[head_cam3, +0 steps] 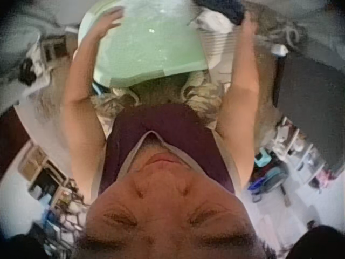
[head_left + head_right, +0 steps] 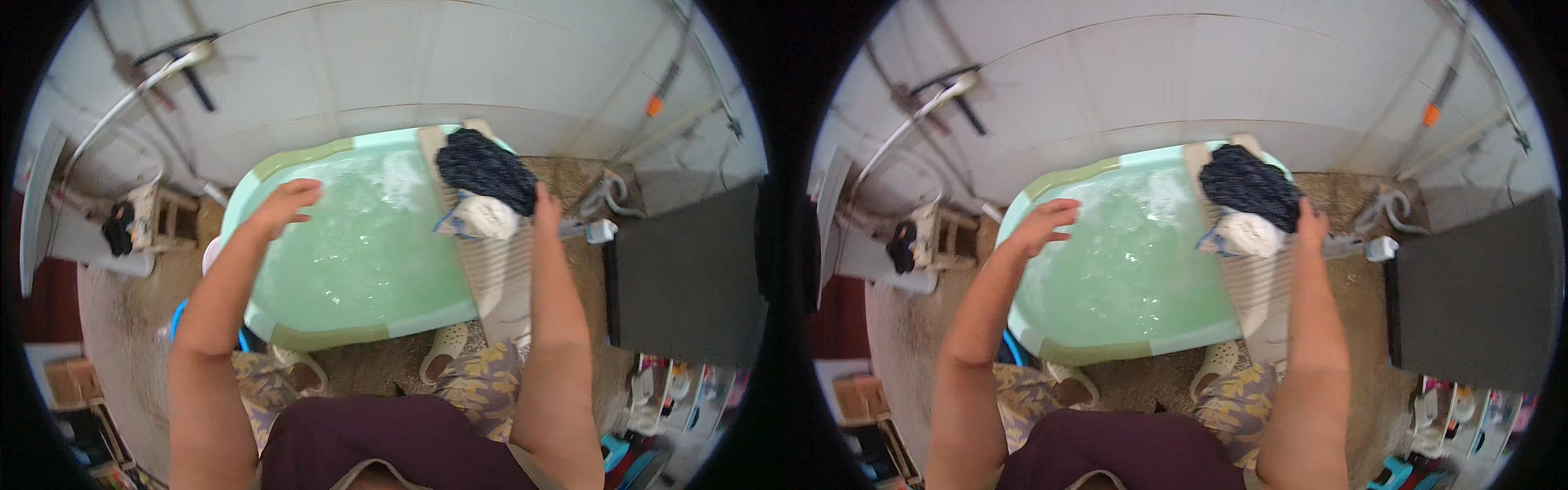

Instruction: The person washes clothes by hand in a basin of soapy water, dipping, rubbing, and wringing out a dark garment and a pink garment one at a time.

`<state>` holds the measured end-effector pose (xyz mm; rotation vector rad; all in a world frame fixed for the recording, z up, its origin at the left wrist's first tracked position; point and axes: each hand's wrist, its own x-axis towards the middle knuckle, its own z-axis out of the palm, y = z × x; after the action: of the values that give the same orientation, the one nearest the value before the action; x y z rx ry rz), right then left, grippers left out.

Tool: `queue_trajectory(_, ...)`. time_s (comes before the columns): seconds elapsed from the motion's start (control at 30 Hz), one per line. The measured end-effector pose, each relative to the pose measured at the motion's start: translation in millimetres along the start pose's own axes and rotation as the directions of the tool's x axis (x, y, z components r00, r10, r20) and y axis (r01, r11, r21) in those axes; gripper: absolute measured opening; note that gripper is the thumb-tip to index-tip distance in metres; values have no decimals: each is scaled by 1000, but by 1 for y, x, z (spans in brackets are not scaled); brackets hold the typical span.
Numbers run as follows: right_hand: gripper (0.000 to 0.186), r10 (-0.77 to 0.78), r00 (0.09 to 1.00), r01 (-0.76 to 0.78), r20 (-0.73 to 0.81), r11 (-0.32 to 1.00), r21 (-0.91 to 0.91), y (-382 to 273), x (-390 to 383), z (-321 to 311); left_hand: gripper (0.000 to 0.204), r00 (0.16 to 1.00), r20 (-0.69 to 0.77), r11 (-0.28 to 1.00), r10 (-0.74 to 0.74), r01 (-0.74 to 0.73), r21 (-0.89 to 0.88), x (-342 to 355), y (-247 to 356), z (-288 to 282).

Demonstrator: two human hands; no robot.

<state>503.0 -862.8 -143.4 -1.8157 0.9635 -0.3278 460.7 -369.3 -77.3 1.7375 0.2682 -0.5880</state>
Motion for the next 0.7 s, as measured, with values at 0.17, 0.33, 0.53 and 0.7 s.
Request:
queue_trajectory(0.17, 47, -447, 894, 445, -3, 891, -87, -23, -5, -19, 29, 844, -514, 948, -155, -19, -317, -135, -105, -175)
queue_trajectory(0.33, 37, -699, 686, 706, 203, 707, 45, -40, -83, 37, 27, 579, -705, 818, -410, -108, -565, -272, -261, -258)
queue_trajectory(0.53, 25, -607, 420, 736, 675, 663, 139, -29, -198, 108, 36, 397, -613, 655, -683, -39, -755, -300, -401, -194)
queue_trajectory(0.7, 20, -516, 226, 804, 826, 578, 141, -14, -288, 121, 74, 648, -761, 585, -30, 629, 512, -251, -368, -132)
